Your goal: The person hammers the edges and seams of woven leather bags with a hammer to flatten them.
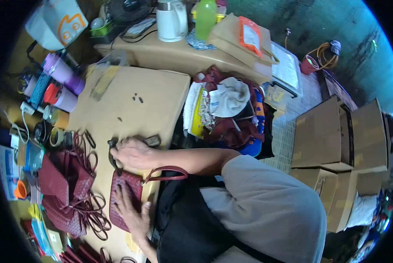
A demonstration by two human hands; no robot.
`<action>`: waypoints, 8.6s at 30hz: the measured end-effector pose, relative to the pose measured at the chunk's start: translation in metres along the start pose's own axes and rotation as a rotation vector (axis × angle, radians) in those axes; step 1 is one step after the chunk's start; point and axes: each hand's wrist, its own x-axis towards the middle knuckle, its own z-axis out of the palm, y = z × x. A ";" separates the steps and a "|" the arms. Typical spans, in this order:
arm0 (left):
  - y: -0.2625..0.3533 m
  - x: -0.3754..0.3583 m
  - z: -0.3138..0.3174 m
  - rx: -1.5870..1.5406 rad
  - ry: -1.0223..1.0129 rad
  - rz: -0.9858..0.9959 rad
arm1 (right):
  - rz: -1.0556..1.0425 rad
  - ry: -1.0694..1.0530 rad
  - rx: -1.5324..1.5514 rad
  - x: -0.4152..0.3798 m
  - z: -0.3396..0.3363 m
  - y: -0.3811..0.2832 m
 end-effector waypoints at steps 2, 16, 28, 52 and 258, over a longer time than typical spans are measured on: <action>0.015 -0.001 0.016 0.257 -0.036 -0.012 | -0.008 -0.003 -0.050 0.000 0.001 0.002; 0.036 -0.034 0.020 0.266 0.032 -0.216 | 0.072 -0.480 0.435 0.033 -0.086 -0.005; 0.025 -0.039 0.030 0.322 0.122 -0.198 | -0.060 -0.463 0.244 0.073 -0.090 -0.029; -0.003 -0.067 0.031 -0.237 0.466 -0.162 | -0.328 -0.666 0.133 0.074 -0.044 -0.048; 0.021 -0.039 0.018 0.038 0.377 -0.171 | 0.139 -0.638 0.296 0.040 -0.064 0.010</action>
